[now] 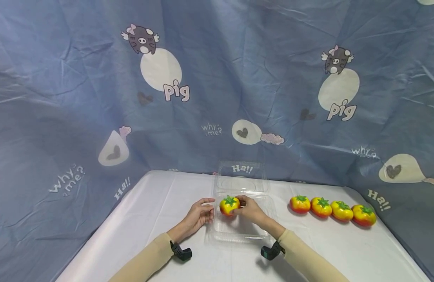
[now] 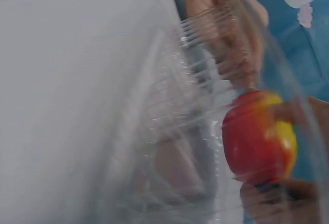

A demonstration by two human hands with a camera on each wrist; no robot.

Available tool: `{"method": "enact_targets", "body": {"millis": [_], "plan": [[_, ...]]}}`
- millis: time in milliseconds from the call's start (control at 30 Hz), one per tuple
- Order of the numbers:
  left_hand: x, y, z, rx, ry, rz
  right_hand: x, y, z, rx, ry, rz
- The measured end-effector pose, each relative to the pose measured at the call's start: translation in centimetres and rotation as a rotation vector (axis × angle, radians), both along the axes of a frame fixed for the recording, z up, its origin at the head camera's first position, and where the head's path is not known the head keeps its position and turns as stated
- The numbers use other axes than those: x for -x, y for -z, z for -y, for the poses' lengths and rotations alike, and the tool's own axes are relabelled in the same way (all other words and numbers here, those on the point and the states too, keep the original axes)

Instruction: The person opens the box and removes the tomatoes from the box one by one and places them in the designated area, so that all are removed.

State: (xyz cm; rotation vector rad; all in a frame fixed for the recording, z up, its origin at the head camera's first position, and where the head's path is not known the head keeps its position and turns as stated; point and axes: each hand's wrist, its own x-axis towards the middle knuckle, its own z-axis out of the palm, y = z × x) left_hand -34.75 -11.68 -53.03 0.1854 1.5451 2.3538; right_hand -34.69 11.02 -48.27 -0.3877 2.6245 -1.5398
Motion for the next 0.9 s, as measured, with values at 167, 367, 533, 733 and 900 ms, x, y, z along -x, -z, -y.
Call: {"method": "enact_targets", "body": {"millis": [167,367,533,733,900], "plan": [[0.0,-0.1,0.1,-0.006,0.001,0.000,0.1,-0.3,-0.3,0.020,0.020,0.011],[0.0,0.0,0.2,-0.013,0.011,0.006,-0.1,-0.7,-0.4,0.022,0.014,0.033],[0.0,-0.1,0.2,-0.022,0.019,-0.006,-0.3,-0.8,-0.6,0.012,-0.005,0.035],[-0.1,-0.2,0.1,-0.005,0.019,0.002,-0.5,-0.8,-1.1,0.018,-0.074,0.047],[-0.1,-0.1,0.1,0.009,0.010,0.000,-1.0,-1.4,-1.7,0.034,-0.163,0.027]]}}
